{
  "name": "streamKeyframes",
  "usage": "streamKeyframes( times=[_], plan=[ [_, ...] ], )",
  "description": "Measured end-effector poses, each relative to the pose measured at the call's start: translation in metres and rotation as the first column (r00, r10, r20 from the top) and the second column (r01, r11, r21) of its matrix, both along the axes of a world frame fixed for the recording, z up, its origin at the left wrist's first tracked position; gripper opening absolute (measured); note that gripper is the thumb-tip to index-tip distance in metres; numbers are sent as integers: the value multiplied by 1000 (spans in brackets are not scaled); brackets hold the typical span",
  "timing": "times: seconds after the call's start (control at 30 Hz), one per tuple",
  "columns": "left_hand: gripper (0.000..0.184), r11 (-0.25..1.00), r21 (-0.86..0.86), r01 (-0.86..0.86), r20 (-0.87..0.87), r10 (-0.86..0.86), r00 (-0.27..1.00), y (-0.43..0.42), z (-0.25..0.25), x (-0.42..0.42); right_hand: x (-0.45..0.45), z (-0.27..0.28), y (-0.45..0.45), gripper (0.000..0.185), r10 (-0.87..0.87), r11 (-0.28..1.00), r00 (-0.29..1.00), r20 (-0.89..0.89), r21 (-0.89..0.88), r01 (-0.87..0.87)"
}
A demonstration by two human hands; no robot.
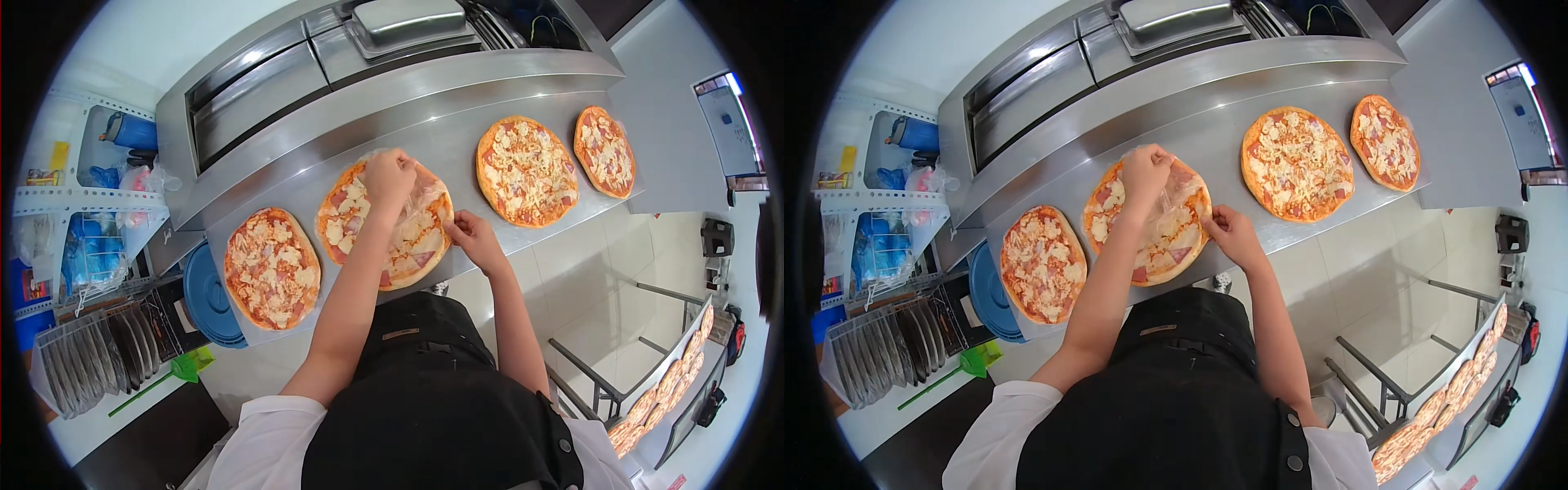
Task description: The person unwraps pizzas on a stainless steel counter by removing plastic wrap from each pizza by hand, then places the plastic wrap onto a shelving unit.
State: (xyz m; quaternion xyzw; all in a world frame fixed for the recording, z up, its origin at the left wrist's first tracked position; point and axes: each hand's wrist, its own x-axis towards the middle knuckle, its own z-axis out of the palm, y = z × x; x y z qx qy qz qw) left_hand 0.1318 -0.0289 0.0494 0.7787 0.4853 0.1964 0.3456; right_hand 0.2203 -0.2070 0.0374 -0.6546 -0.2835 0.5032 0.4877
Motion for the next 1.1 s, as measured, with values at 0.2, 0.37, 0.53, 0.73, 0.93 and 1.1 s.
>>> streamKeyframes(
  times=[0.2, 0.37, 0.53, 0.73, 0.93, 1.1],
  plan=[
    [16, 990, 94, -107, -15, 109, 994, 18, 0, -8, -7, 2, -13, 16, -52, 998, 999, -4, 42, 52],
    [19, 972, 79, -223, -39, 226, 973, 37, 0, -17, -13, 4, -27, 15, -96, 994, 995, -40, 40, 97],
    [24, 944, 8, -329, -49, 329, 943, 48, -5, -29, -16, -1, -40, 17, -116, 993, 991, -72, 28, 118],
    [28, 944, -82, -320, -65, 315, 947, 56, -23, -41, -19, -13, -47, 21, -168, 985, 972, -163, 20, 174],
    [47, 905, -404, -130, -191, 56, 980, 20, -30, -75, -25, -27, -41, 23, -298, 954, 892, -340, -63, 294],
    [43, 827, -560, -45, -301, -153, 941, -19, -26, -130, -33, -29, -43, 29, -329, 942, 818, -473, -100, 321]
  ],
)
